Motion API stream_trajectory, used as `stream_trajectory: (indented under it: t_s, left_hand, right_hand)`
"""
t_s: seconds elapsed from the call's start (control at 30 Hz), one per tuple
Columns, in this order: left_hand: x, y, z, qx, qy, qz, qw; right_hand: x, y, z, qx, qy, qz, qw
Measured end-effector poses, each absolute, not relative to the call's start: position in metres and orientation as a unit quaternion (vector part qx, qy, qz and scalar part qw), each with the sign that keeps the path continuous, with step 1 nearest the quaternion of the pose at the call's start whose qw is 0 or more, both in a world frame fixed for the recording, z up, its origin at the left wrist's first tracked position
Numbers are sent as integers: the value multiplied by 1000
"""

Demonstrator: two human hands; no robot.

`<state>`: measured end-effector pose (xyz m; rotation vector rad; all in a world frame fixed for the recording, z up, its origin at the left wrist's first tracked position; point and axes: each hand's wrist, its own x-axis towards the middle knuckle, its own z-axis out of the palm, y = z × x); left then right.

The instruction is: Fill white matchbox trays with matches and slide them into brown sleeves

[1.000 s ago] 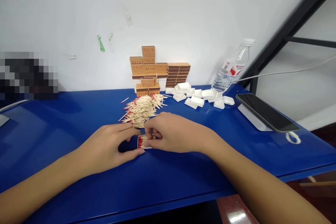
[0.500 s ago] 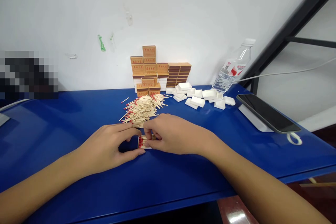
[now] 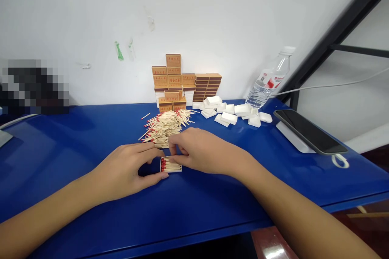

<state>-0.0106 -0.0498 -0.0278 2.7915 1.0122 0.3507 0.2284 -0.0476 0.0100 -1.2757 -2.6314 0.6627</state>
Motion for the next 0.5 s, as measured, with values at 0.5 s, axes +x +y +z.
stream_trajectory:
  t_s: [0.5]
  left_hand:
    - [-11, -50, -28, 933, 335, 115, 70]
  right_hand:
    - [228, -45, 9, -380, -897, 214, 70]
